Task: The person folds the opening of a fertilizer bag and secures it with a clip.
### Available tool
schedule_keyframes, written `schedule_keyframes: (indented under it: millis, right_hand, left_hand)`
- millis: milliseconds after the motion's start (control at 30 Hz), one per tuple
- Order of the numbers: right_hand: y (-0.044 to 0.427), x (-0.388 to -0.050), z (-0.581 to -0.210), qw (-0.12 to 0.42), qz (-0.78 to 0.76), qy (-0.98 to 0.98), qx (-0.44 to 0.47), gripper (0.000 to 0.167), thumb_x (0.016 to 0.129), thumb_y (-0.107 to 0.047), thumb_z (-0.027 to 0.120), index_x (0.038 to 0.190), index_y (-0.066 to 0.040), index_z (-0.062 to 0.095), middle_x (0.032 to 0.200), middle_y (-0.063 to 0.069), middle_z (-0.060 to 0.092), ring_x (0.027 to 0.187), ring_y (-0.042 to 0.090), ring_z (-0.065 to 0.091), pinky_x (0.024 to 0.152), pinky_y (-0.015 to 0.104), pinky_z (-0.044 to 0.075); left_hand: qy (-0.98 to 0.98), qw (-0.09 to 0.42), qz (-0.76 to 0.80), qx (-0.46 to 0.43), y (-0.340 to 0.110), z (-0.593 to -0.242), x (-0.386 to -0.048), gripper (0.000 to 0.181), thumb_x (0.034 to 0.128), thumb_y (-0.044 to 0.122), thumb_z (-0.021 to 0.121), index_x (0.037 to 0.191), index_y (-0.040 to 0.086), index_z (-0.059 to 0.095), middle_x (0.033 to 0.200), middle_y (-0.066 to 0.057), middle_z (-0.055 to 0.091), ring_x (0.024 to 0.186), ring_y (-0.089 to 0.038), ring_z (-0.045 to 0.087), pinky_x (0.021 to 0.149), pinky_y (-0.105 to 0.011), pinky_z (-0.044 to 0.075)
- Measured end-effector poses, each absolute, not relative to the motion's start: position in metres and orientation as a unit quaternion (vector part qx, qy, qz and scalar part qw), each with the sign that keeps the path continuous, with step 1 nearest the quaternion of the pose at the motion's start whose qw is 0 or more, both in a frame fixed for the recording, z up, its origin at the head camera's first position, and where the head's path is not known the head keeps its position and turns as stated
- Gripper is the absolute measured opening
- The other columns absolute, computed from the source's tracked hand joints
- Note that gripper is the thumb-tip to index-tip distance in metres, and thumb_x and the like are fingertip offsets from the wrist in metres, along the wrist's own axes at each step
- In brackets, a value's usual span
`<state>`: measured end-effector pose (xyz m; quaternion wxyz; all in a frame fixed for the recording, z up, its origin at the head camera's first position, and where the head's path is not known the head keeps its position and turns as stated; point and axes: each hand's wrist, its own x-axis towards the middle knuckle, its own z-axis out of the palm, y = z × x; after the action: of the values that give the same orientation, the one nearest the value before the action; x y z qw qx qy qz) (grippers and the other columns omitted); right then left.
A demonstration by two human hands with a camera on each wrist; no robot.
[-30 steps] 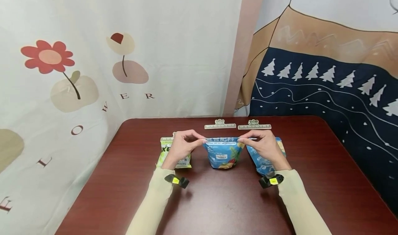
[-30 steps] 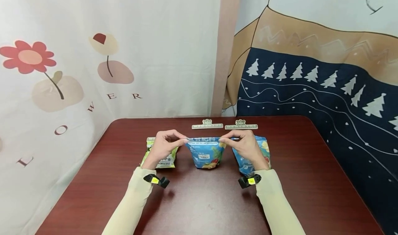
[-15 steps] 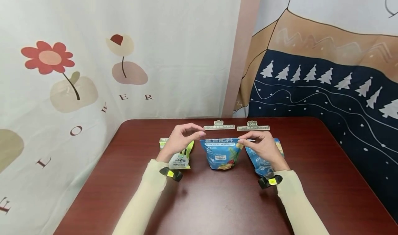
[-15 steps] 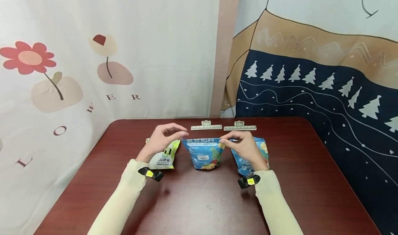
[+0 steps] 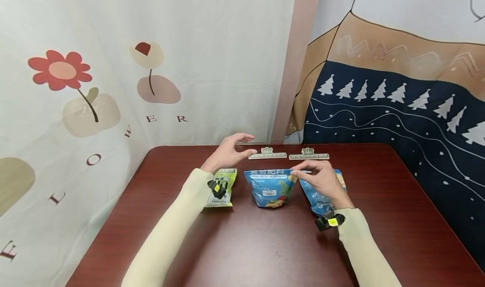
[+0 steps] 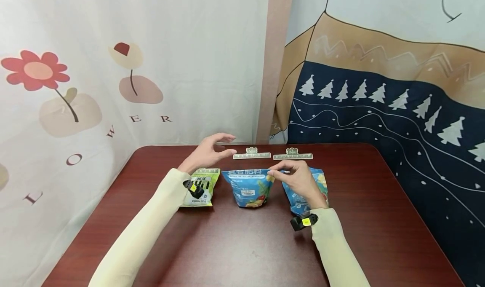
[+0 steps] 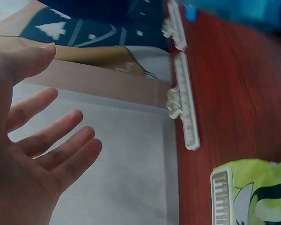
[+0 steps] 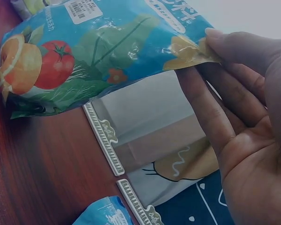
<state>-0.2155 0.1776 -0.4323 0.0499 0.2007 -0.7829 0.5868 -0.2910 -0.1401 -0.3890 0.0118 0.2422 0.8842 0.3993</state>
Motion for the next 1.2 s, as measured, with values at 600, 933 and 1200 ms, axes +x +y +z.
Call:
schedule_keyframes:
  millis: [600,933,1200]
  right_hand:
    - [0.176,-0.217,-0.434,0.046,0.573,-0.795,0.195,0.015,0.091,-0.023,0.079,0.103,-0.013,0.081,0.103,0.006,0.078,0.096,0.012,0.068,0.078,0.027,0.059]
    - [0.181,-0.217,-0.434,0.045,0.576,-0.794,0.190,0.015,0.091,-0.024,0.080,0.103,-0.015,0.081,0.103,0.003,0.078,0.097,0.013,0.068,0.079,0.028,0.060]
    - [0.179,-0.219,-0.436,0.044,0.581,-0.786,0.205,0.014,0.092,-0.021,0.078,0.103,-0.012,0.080,0.104,0.006,0.078,0.096,0.013,0.069,0.079,0.028,0.060]
  left_hand:
    - [0.935,0.096,0.181,0.289,-0.106,-0.419,-0.352,0.072,0.0975,0.039,0.069,0.157,0.013,0.040,0.164,-0.010,0.038,0.153,-0.029,0.035,0.123,-0.048,0.034]
    - [0.939,0.120,0.104,0.305,-0.083,-0.434,-0.370,0.070,0.1021,0.034,0.063,0.159,0.007,0.034,0.165,-0.013,0.037,0.154,-0.029,0.034,0.125,-0.042,0.030]
    - [0.944,0.135,0.068,0.292,-0.067,-0.445,-0.376,0.067,0.1033,0.029,0.062,0.160,0.008,0.033,0.164,-0.014,0.039,0.152,-0.029,0.038,0.124,-0.042,0.033]
